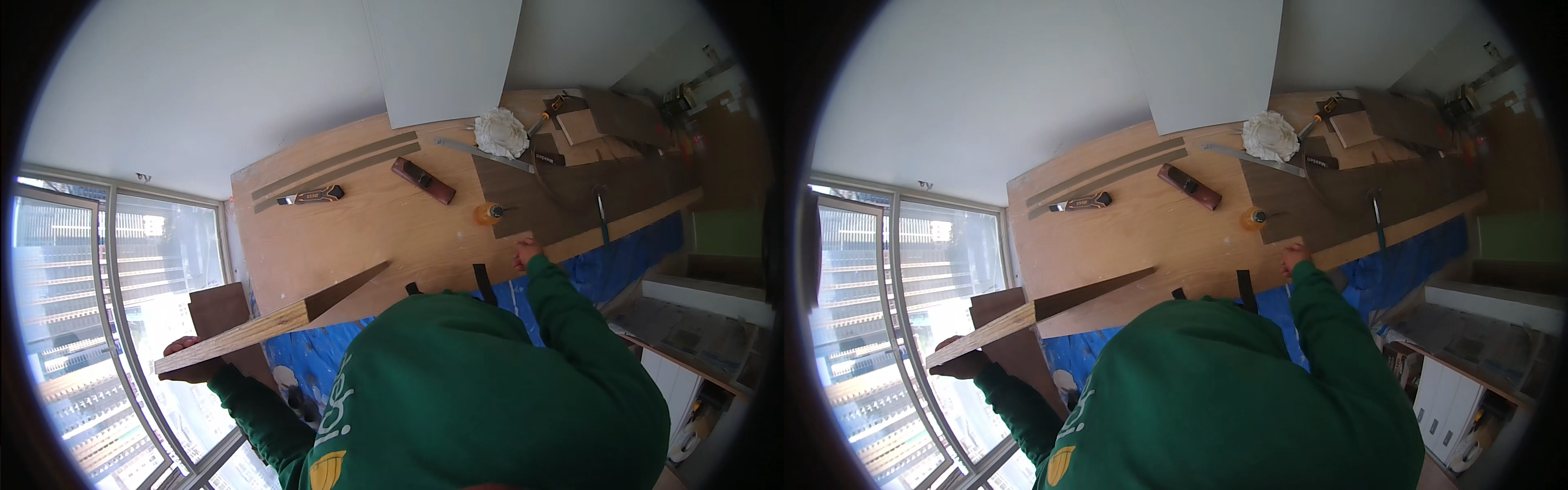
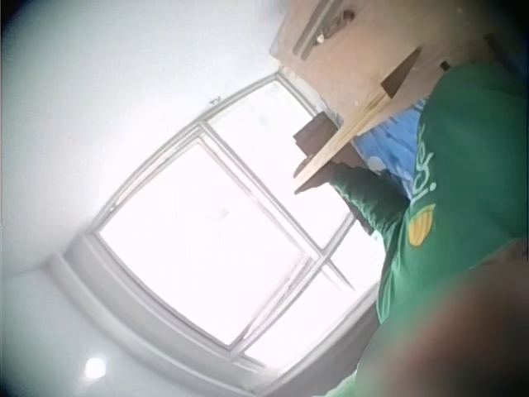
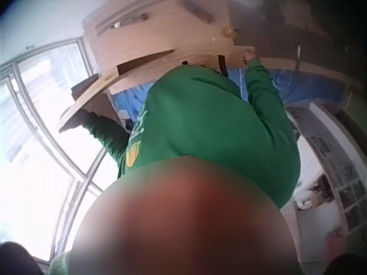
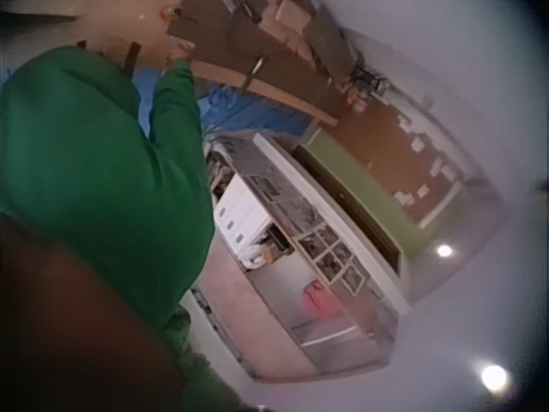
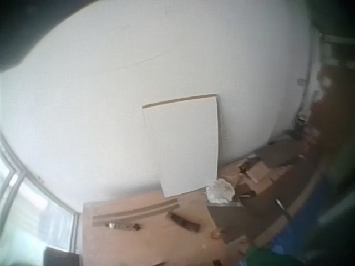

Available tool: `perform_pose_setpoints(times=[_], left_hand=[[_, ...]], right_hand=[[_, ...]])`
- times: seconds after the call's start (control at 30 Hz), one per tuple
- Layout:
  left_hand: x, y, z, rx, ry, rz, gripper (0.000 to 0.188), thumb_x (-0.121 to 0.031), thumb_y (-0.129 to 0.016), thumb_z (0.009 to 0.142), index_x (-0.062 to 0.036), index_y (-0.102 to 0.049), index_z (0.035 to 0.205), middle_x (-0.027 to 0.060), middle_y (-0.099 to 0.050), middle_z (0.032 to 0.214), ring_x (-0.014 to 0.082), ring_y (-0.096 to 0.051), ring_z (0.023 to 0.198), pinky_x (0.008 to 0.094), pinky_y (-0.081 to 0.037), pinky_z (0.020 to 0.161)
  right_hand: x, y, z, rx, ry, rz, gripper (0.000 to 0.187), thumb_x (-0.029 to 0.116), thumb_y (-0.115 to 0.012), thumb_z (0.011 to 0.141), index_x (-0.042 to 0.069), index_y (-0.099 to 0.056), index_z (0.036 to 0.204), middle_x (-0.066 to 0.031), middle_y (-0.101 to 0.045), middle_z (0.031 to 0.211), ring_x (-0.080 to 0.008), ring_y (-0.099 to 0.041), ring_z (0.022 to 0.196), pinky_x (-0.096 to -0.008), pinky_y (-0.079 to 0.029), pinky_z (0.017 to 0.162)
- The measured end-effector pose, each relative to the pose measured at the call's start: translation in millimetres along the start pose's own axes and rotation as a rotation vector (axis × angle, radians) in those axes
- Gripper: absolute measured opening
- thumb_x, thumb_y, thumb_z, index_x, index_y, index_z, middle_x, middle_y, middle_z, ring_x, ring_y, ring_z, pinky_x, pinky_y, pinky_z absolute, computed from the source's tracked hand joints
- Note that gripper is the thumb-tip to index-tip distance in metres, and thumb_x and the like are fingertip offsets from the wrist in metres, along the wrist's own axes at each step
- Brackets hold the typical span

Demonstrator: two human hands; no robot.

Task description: The person smooths a wooden panel with a hand plane, then applies glue to the edge of a thin wooden board and attaches a thin strip along the glued edge. The person handles the panel and board, aligning and pressing the strip into place.

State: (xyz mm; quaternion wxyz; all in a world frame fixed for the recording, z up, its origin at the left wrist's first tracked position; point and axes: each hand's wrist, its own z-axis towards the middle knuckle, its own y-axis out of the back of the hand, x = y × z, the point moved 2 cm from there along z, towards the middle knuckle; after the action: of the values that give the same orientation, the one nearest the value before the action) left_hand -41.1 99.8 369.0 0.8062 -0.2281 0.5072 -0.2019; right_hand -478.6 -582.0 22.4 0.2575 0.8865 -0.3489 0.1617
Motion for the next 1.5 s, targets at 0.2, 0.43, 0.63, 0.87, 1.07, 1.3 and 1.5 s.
perform_pose_setpoints(times=[0.2,0.43,0.63,0.87,1.07,1.3,1.5], left_hand=[[0,9,4,-0.047,-0.105,0.341,0.086,-0.077,-0.019,0.101,-0.0067,-0.065,0.084,0.0123,-0.065,0.066,0.0272,-0.068,0.057,0.0364,-0.059,0.053],[1,-12,-2,-0.153,-0.029,0.105,0.087,-0.077,-0.018,0.101,-0.0062,-0.066,0.087,0.0114,-0.067,0.071,0.0262,-0.069,0.06,0.0345,-0.06,0.053],[1,-15,-2,0.291,-0.016,-0.093,0.087,-0.073,-0.018,0.103,-0.0005,-0.066,0.099,0.0171,-0.071,0.083,0.0305,-0.075,0.074,0.0417,-0.067,0.067],[-4,-4,-2,0.361,-0.063,0.122,0.087,-0.072,-0.021,0.104,0.0026,-0.066,0.105,0.02,-0.072,0.092,0.0331,-0.075,0.081,0.0445,-0.067,0.072],[-3,1,0,0.472,-0.009,0.07,0.086,-0.073,-0.025,0.103,0.004,-0.063,0.11,0.0238,-0.072,0.096,0.0363,-0.075,0.09,0.0465,-0.064,0.082],[-8,30,16,0.546,0.035,0.124,0.077,-0.066,-0.034,0.104,0.0047,-0.062,0.114,0.0274,-0.071,0.097,0.0397,-0.073,0.093,0.0523,-0.061,0.085],[-8,14,-1,0.345,-0.077,0.317,0.035,-0.033,-0.057,0.105,0.0021,-0.06,0.106,0.0221,-0.07,0.087,0.0351,-0.072,0.083,0.0468,-0.062,0.076]], right_hand=[[7,0,-8,0.08,0.055,-0.144,0.021,0.027,-0.06,0.101,0.006,-0.064,0.105,-0.0105,-0.066,0.081,-0.0228,-0.064,0.057,-0.038,-0.053,0.05],[4,-15,-14,0.264,0.056,-0.458,0.024,0.022,-0.061,0.095,0.003,-0.066,0.081,-0.0152,-0.068,0.073,-0.0263,-0.066,0.059,-0.04,-0.056,0.054],[42,-63,-78,0.66,0.143,-0.779,0.023,0.024,-0.067,0.096,0.002,-0.067,0.09,-0.0116,-0.067,0.074,-0.0228,-0.068,0.061,-0.0382,-0.058,0.056],[184,-172,-118,0.791,0.5,-0.48,0.01,0.012,-0.066,0.092,0.004,-0.065,0.096,-0.0064,-0.067,0.078,-0.0161,-0.068,0.064,-0.0321,-0.057,0.057],[299,-270,-68,0.311,1.208,-0.83,0.013,0.017,-0.064,0.091,0.006,-0.067,0.097,-0.009,-0.072,0.099,-0.032,-0.067,0.096,-0.0442,-0.057,0.082],[329,-379,-33,0.107,1.299,-1.433,0.027,0.022,-0.054,0.101,0.013,-0.066,0.123,-0.0104,-0.061,0.135,-0.0337,-0.052,0.132,-0.0506,-0.051,0.106],[330,-416,-12,0.077,1.157,-1.446,0.036,0.02,-0.049,0.104,0.014,-0.059,0.138,-0.0103,-0.051,0.148,-0.0355,-0.039,0.145,-0.0499,-0.045,0.115]])
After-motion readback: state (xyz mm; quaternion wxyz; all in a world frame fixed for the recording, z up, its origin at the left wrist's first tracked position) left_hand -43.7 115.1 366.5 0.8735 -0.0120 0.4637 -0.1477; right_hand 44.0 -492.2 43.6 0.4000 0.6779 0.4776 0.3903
